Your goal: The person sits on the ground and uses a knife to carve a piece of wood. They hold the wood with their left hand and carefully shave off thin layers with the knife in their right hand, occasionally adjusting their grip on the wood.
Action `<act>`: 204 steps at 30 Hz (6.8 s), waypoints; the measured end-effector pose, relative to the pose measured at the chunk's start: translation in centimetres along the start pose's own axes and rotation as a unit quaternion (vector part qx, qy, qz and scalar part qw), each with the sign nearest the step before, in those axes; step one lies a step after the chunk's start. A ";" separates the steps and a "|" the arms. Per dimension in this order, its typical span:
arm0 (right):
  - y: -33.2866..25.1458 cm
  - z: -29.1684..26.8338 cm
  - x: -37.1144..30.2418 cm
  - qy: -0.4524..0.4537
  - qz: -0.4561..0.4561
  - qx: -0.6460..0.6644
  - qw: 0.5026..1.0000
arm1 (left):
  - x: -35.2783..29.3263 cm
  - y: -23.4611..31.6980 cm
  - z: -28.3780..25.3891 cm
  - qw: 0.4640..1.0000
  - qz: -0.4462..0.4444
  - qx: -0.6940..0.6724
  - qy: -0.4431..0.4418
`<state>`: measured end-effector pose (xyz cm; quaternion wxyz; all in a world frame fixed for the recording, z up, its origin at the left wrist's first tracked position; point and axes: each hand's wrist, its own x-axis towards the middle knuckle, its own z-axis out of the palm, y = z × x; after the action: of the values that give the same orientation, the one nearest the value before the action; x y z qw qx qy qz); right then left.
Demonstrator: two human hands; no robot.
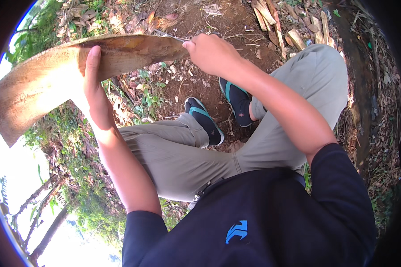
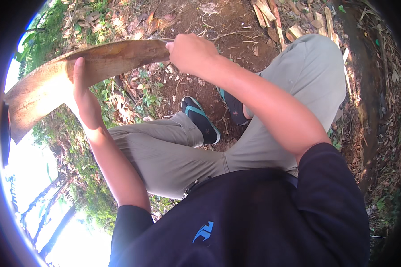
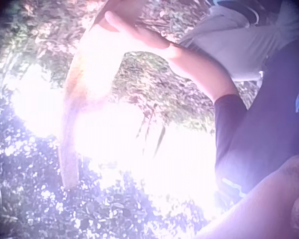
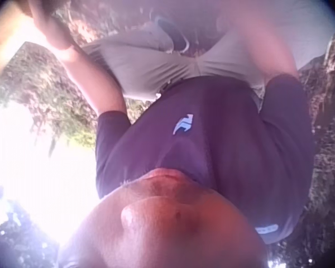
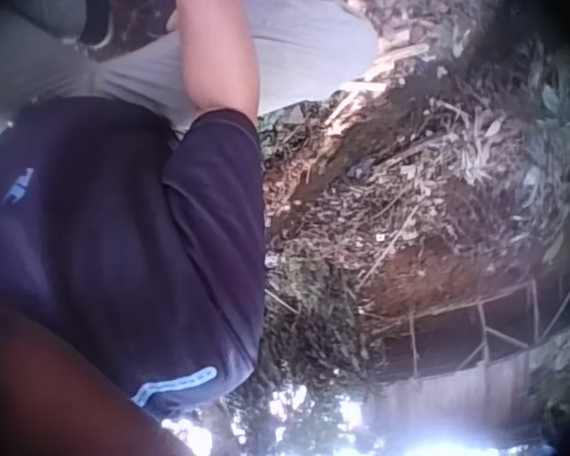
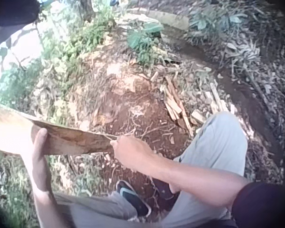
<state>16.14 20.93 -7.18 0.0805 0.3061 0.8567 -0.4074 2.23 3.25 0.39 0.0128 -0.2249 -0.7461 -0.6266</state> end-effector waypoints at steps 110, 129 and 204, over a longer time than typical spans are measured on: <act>0.8 3.2 0.5 0.093 -0.058 -0.100 0.989 | 0.2 0.9 -0.6 1.000 -0.016 0.003 0.015; 0.3 2.3 1.1 0.049 -0.005 -0.084 0.995 | 0.4 0.5 -1.3 0.999 -0.034 -0.012 0.007; 6.0 3.1 5.5 0.043 0.055 0.331 0.941 | 0.8 0.4 -1.7 0.989 -0.145 -0.035 0.022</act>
<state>14.93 23.95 -15.23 -0.0396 0.3790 0.6580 -0.6495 1.18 1.98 1.39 -0.0697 -0.1012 -0.7480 -0.6523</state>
